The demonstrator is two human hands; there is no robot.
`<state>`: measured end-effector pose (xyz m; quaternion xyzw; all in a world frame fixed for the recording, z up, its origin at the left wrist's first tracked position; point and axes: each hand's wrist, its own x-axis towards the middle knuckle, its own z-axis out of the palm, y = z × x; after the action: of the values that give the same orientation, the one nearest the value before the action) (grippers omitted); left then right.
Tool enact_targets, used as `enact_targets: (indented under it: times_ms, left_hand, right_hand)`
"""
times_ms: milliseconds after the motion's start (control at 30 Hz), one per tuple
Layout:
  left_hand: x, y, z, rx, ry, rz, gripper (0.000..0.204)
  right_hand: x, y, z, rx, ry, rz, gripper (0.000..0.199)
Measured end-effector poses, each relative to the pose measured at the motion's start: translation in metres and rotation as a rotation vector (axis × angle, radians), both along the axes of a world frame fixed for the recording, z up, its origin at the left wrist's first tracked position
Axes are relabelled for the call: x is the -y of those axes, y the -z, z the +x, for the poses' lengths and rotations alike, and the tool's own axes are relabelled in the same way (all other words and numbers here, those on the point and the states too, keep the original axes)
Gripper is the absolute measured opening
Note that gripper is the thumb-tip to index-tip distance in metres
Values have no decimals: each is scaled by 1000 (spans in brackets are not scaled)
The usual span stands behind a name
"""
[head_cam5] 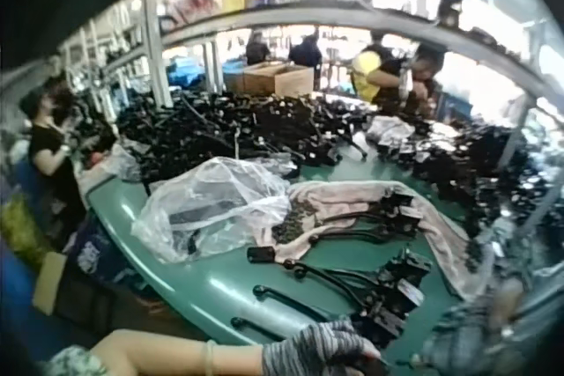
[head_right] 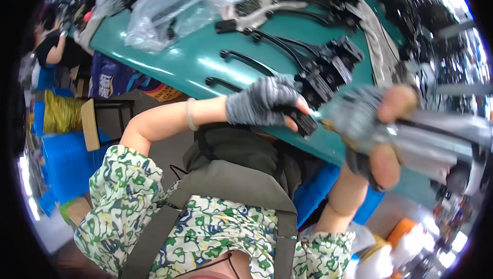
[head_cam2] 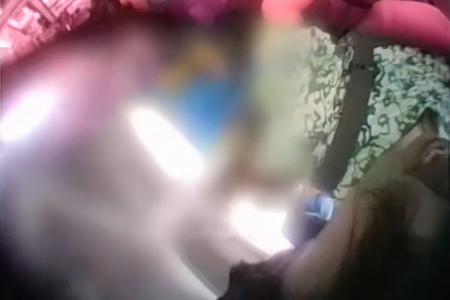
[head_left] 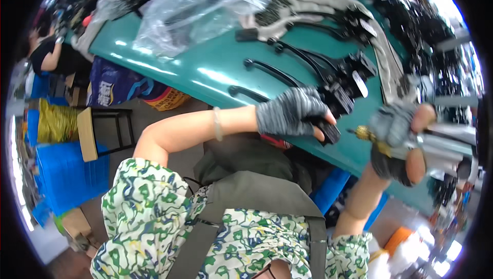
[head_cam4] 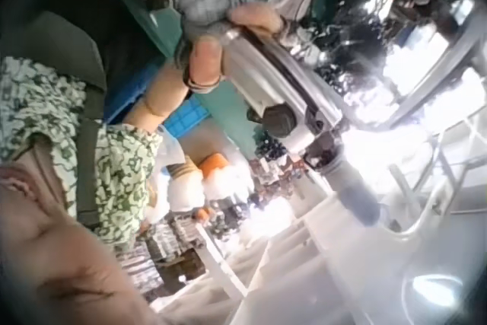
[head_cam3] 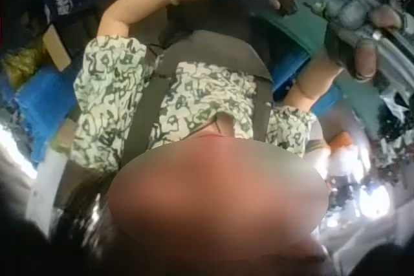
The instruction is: Assembling and screwing components onto brake lever handles using a pneumatic screwdriver at a factory workstation.
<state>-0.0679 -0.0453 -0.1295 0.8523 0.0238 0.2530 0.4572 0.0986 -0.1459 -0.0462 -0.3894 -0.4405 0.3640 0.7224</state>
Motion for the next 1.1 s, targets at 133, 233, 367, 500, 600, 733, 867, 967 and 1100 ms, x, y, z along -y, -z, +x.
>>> enact_targets:
  times_ms: [133,233,367,500,600,733,867,967,1100]
  left_hand:
    - [-4,-17,-13,-23,21,224,70]
    - [-34,-29,-27,-108,-23,516,96]
    - [-76,-32,-9,-398,-16,821,114]
    - [-93,-34,2,-508,57,783,110]
    - [-94,-42,19,-542,94,724,103]
    - [-89,-23,23,-490,33,737,81]
    - [-81,-14,37,-732,-87,907,63]
    - [-85,-20,56,-823,-36,821,61]
    - [-98,-33,59,-920,21,723,56]
  right_hand:
    - [30,10,50,158,180,56,60]
    - [31,33,78,241,398,-141,50]
    - [25,37,111,265,516,-222,50]
    - [41,18,124,622,781,-86,46]
    - [23,13,118,949,782,78,51]
    - [-141,15,59,1547,287,-128,67]
    - [-219,45,79,1886,-82,-549,48]
    - [-230,54,80,2061,-4,-538,40]
    - [-238,41,110,1779,-4,-626,39]
